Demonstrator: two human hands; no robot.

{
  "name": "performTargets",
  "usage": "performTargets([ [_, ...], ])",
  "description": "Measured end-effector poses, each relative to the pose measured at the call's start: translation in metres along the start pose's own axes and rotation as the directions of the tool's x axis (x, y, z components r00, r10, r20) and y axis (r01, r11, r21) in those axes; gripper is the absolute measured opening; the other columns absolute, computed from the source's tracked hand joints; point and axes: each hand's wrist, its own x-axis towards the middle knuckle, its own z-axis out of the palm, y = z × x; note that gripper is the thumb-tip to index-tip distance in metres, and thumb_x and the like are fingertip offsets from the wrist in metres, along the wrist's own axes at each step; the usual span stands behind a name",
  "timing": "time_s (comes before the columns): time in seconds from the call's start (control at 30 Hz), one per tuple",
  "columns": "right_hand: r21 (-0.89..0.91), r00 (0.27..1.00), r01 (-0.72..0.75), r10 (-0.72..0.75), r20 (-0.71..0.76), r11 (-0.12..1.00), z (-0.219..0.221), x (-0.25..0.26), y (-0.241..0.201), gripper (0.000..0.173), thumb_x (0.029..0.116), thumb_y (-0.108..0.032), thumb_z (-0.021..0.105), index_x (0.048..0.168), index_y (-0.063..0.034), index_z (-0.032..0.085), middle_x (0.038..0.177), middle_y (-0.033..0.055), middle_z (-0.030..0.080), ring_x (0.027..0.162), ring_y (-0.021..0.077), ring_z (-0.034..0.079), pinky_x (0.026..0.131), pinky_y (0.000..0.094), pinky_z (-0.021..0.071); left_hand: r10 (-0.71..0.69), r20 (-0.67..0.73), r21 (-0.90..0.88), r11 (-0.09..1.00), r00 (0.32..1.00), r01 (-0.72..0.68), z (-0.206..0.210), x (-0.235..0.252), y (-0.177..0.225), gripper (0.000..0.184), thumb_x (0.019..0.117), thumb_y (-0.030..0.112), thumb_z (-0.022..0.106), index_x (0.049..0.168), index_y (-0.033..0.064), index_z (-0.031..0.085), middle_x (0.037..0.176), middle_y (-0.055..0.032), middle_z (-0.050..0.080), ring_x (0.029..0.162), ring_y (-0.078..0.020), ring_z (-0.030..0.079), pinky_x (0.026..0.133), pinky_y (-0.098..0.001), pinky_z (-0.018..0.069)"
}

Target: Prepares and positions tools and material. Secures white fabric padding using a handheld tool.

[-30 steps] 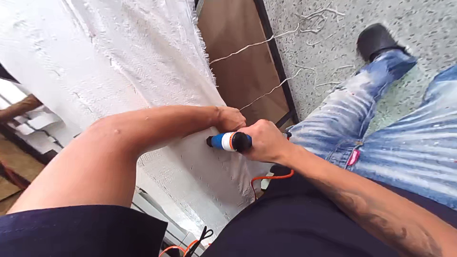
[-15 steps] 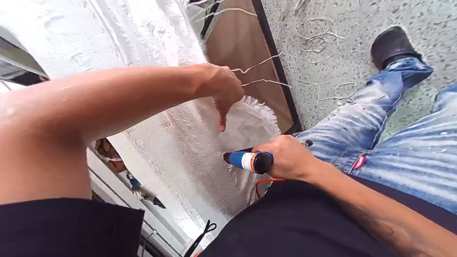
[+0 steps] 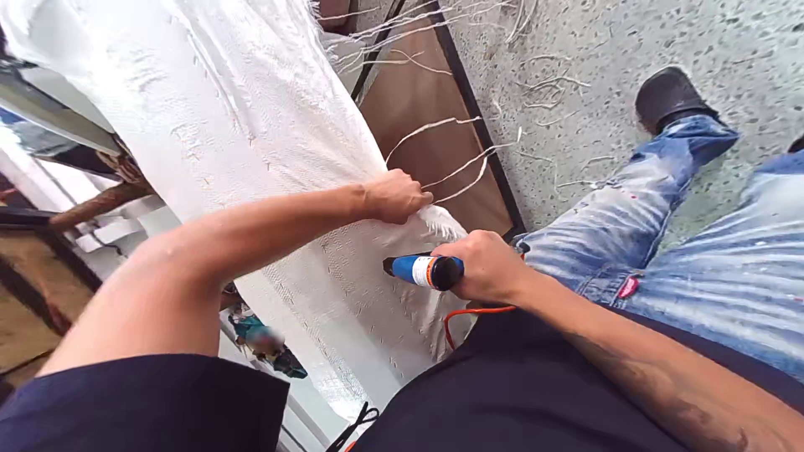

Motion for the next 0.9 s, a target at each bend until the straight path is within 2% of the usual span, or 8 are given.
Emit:
performTargets([
  [0.13,0.016,1.000,0.025,-0.025,0.019,1.000,0.020,0.020,0.013,0.032,0.0867,-0.046,0.064,0.084,-0.0146,0.069,0.069,0.0060,0.067,0.069,0.0274,0.069,0.057,0.0528,0.0505,0.159,-0.043,0.009,0.987,0.986,-0.159,0.030,0.006,-0.021,0.028,0.0823,0.018,0.071,0.105,0.0053,0.062,0.072,-0.0149,0.063,0.071,-0.0387,0.067,0.062,-0.0589,0.0491],
  [0.27,0.010,0.996,0.042,-0.043,0.079,0.999,0.025,0.034,0.018,0.031,0.0867,-0.046,0.065,0.086,-0.0149,0.069,0.071,0.0055,0.067,0.070,0.0269,0.069,0.059,0.0533,0.0516,0.123,-0.042,0.003,0.992,0.992,-0.123,0.040,0.011,-0.038,0.025,0.0808,0.018,0.072,0.102,0.0064,0.067,0.076,-0.0162,0.066,0.075,-0.0399,0.068,0.063,-0.0607,0.0497],
  [0.33,-0.003,0.992,0.046,-0.046,0.119,0.999,0.029,0.035,0.017,0.032,0.0873,-0.047,0.064,0.084,-0.0145,0.068,0.070,0.0059,0.066,0.070,0.0274,0.068,0.059,0.0536,0.0505,0.105,0.009,0.038,0.994,0.994,-0.105,0.042,0.014,-0.037,0.020,0.0807,0.020,0.073,0.093,0.0061,0.067,0.079,-0.0147,0.066,0.078,-0.0381,0.068,0.064,-0.0597,0.0498],
  [0.47,0.015,0.998,0.037,-0.037,0.042,0.999,0.030,0.045,0.016,0.033,0.0869,-0.046,0.066,0.082,-0.0139,0.067,0.069,0.0062,0.066,0.070,0.0278,0.069,0.059,0.0537,0.0507,0.209,0.009,0.114,0.971,0.978,-0.209,0.045,0.017,-0.041,0.018,0.0783,0.022,0.073,0.081,0.0064,0.064,0.072,-0.0111,0.063,0.071,-0.0341,0.066,0.062,-0.0573,0.0479],
  [0.57,0.024,1.000,0.025,-0.025,0.004,0.999,0.023,0.062,0.015,0.033,0.0872,-0.046,0.066,0.079,-0.0134,0.066,0.069,0.0058,0.065,0.072,0.0270,0.069,0.060,0.0523,0.0504,0.272,0.017,0.115,0.955,0.962,-0.272,0.042,0.020,-0.051,0.018,0.0821,0.023,0.071,0.081,0.0062,0.065,0.070,-0.0107,0.063,0.072,-0.0337,0.066,0.063,-0.0571,0.0479],
  [0.7,0.049,0.998,0.021,-0.018,-0.059,0.999,0.017,0.089,0.014,0.032,0.0879,-0.045,0.066,0.077,-0.0150,0.065,0.070,0.0031,0.065,0.072,0.0235,0.068,0.059,0.0501,0.0501,0.313,-0.004,0.006,0.950,0.950,-0.313,0.045,0.027,-0.070,0.022,0.0887,0.026,0.070,0.079,0.0068,0.066,0.071,-0.0101,0.063,0.073,-0.0326,0.067,0.064,-0.0571,0.0502],
  [0.8,0.095,0.997,-0.035,0.041,-0.062,0.995,0.010,0.107,0.014,0.035,0.0877,-0.047,0.068,0.076,-0.0144,0.064,0.072,0.0033,0.066,0.075,0.0235,0.069,0.061,0.0515,0.0513,0.307,0.031,-0.079,0.949,0.951,-0.304,0.042,0.030,-0.074,0.010,0.0928,0.006,0.064,0.084,0.0008,0.067,0.081,-0.0160,0.067,0.081,-0.0372,0.068,0.068,-0.0606,0.0529],
  [0.9,0.102,0.998,-0.050,0.054,-0.040,0.994,0.000,0.114,0.015,0.034,0.0878,-0.047,0.067,0.076,-0.0146,0.064,0.072,0.0036,0.065,0.075,0.0239,0.068,0.062,0.0520,0.0511,0.240,0.065,-0.159,0.961,0.969,-0.227,0.039,0.034,-0.075,0.011,0.0946,0.004,0.062,0.086,-0.0012,0.066,0.086,-0.0181,0.067,0.086,-0.0385,0.069,0.070,-0.0616,0.0537],
])
